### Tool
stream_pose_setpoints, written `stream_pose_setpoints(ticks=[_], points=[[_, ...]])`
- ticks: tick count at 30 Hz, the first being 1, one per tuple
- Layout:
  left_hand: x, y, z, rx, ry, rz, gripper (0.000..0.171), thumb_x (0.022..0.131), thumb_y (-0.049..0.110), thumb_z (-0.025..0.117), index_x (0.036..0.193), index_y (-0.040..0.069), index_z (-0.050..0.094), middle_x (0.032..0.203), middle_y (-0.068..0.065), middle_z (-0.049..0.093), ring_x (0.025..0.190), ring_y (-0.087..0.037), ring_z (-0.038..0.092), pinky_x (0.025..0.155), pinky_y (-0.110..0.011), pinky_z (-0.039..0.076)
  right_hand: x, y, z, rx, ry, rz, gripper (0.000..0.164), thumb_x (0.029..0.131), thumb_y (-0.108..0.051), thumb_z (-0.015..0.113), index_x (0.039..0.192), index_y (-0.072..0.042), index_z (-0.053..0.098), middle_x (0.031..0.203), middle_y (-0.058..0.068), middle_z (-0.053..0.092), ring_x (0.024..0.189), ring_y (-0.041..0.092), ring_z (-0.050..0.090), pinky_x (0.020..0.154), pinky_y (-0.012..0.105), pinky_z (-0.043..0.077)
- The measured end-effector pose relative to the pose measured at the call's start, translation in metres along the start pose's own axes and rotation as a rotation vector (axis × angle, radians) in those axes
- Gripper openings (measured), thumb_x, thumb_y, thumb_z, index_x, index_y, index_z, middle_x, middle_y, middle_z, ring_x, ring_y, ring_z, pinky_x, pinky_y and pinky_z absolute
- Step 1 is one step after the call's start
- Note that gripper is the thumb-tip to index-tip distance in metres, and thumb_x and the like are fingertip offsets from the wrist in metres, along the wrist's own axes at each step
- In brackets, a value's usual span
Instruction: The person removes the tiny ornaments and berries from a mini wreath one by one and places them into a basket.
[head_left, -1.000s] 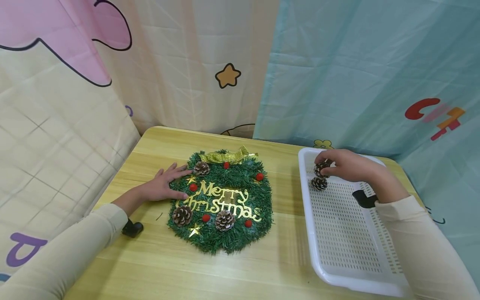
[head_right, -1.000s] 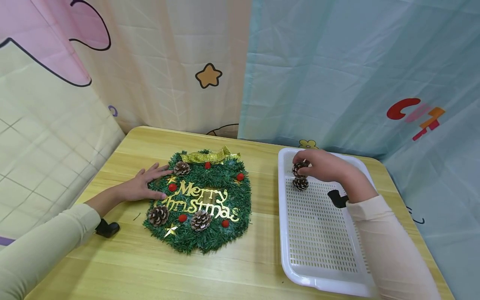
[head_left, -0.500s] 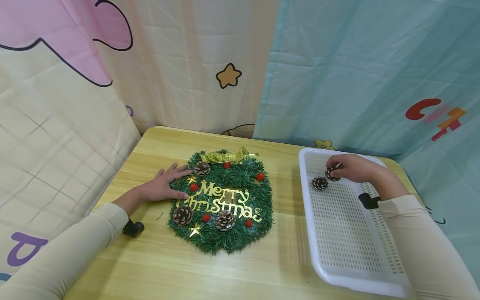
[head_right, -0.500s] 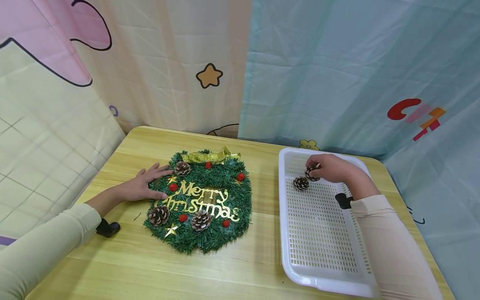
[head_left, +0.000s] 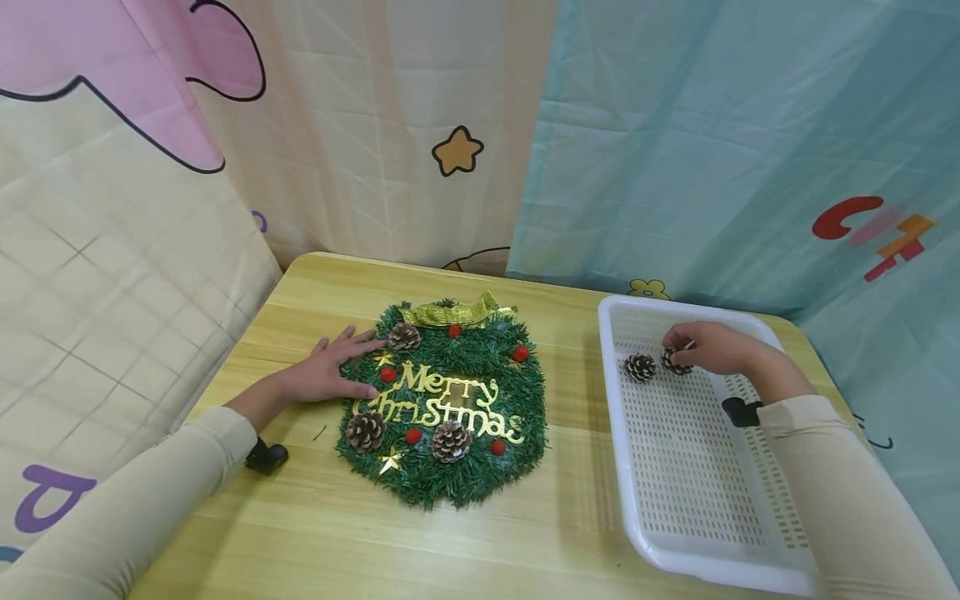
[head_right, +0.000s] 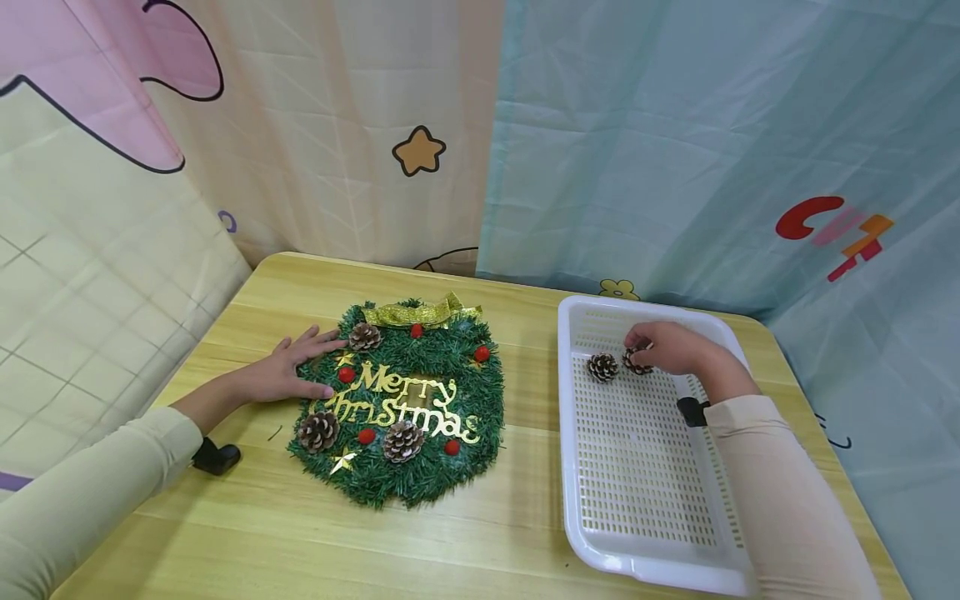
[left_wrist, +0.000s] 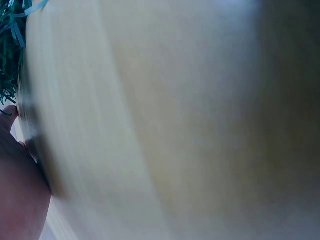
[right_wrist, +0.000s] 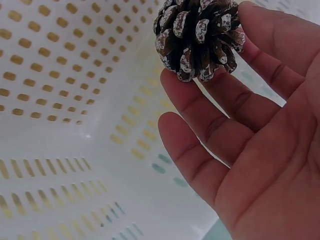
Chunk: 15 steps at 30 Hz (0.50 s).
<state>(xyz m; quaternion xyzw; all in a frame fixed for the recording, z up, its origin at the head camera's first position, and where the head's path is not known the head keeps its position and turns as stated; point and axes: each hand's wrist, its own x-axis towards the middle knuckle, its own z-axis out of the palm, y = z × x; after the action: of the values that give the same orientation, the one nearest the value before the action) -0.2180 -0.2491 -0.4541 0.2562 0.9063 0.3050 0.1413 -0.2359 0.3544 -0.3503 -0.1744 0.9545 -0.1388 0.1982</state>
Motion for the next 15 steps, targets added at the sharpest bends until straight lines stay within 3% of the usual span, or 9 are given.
stream_pose_setpoints(ticks=[15], points=[[0.000, -0.001, 0.000, 0.002, -0.007, -0.001, 0.086, 0.088, 0.049, 0.072, 0.157, 0.019, 0.031, 0.165, -0.014, 0.012, 0.149, -0.042, -0.009, 0.110, -0.067, -0.012, 0.007, 0.015, 0.017, -0.005, -0.015, -0.016, 0.019, 0.095, -0.010, 0.065, 0.111, 0.002, 0.065, 0.106, 0.012, 0.067, 0.094, 0.024, 0.061, 0.082, 0.048, 0.050]])
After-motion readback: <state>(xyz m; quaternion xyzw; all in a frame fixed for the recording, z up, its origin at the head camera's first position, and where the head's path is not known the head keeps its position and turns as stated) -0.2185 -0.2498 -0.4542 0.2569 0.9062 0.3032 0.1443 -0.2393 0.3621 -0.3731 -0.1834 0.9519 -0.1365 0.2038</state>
